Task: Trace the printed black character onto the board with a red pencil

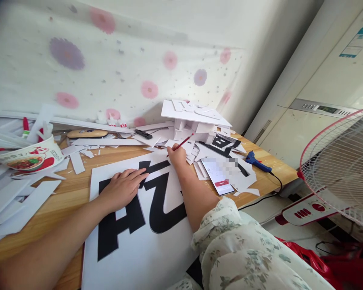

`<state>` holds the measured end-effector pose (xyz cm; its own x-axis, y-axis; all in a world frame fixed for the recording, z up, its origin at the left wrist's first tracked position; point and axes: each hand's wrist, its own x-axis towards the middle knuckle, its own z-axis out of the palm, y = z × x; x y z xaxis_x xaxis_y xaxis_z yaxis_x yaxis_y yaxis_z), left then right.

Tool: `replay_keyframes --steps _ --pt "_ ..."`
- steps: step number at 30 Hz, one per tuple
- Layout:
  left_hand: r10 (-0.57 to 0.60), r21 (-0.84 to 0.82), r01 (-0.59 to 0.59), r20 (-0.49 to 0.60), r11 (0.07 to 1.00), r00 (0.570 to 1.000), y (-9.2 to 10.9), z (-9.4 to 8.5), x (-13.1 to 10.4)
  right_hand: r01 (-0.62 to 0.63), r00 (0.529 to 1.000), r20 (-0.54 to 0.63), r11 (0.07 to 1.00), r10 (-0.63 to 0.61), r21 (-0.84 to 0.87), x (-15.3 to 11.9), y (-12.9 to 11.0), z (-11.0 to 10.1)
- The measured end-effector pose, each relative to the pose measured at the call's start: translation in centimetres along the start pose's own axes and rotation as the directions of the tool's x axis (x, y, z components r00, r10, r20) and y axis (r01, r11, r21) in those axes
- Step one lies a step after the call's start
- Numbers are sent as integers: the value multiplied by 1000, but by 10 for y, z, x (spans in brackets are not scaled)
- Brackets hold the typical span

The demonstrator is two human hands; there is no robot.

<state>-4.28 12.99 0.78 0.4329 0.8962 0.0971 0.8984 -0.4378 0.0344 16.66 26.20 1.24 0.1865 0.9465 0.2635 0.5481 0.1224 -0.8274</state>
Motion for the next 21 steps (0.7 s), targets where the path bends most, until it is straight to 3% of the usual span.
replay_keyframes --steps 2,8,14,21 --pt "1 -3 -1 -4 1000 1000 1 -1 0 46 999 23 995 -48 84 -6 -9 6" --pt "-1 -5 1 -18 1000 1000 1 -1 0 60 925 341 948 -170 311 -30 -23 19" --pt "2 -17 -2 -21 1000 1000 1 -1 -1 -44 930 352 922 -103 385 -30 -15 20" --pt "0 -25 0 -20 1000 1000 3 -1 -1 -82 928 369 935 -54 344 -33 -15 21"
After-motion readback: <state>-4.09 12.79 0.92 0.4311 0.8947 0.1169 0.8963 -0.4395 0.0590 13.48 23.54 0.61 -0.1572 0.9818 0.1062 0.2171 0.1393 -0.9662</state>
